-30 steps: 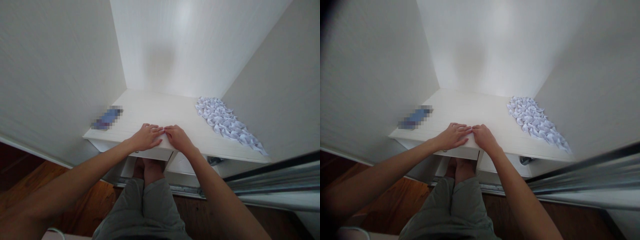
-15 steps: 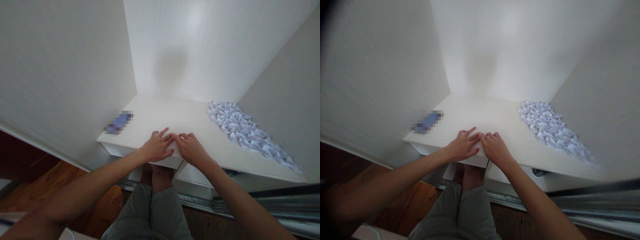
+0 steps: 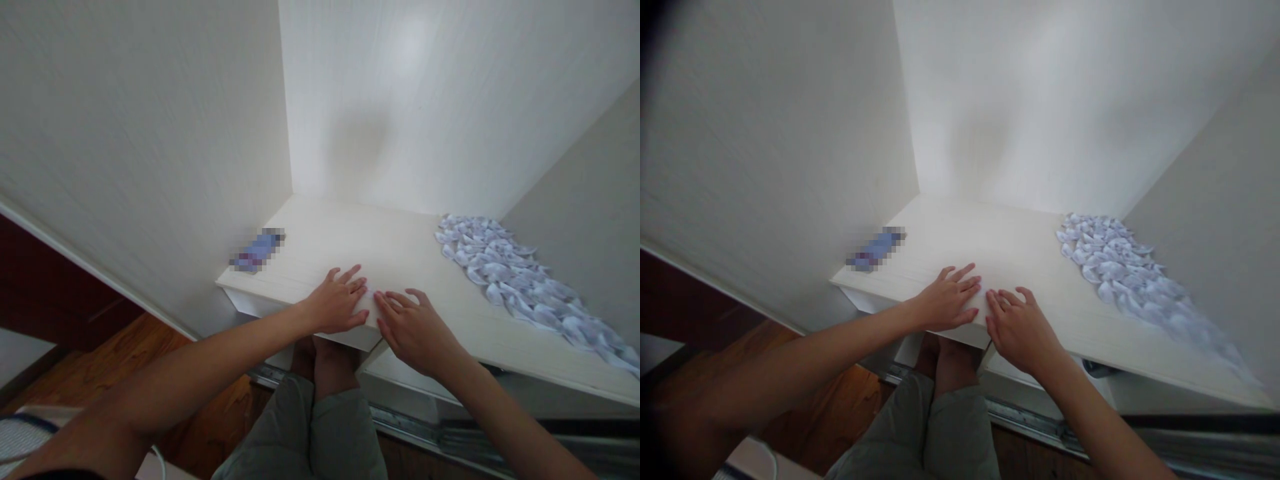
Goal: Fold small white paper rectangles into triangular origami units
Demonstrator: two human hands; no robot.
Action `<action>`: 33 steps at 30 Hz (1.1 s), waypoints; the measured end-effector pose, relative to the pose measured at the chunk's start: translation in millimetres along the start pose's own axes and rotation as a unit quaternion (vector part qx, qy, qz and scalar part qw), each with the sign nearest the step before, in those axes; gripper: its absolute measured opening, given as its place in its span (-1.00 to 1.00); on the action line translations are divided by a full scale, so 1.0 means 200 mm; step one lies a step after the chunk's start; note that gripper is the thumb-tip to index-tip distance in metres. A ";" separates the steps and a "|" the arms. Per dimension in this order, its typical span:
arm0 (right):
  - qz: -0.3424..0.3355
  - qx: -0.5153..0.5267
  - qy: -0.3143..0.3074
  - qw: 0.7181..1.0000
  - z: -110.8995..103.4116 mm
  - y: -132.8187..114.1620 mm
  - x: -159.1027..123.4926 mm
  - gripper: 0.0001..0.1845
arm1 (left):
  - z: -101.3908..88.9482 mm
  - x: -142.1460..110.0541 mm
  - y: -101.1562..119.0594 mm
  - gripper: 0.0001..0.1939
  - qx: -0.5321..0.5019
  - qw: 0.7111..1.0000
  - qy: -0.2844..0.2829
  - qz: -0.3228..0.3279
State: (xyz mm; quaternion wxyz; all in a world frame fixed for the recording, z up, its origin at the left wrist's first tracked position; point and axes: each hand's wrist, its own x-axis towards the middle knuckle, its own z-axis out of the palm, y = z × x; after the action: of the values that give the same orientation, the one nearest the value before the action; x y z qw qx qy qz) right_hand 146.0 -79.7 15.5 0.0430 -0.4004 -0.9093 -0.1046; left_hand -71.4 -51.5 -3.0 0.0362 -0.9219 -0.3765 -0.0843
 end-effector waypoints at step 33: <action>0.162 0.005 0.120 0.979 0.16 -0.20 0.04 -0.27 | -0.01 0.16 -0.12 -0.63 -0.138 0.986 0.044 -0.086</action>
State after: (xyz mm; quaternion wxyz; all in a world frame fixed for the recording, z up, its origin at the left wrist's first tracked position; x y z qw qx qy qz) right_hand 111.1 -93.6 -20.2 0.1705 -0.5265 -0.8211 -0.1395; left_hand -65.3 -13.2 4.0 -0.0819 -0.8775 -0.4374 -0.1790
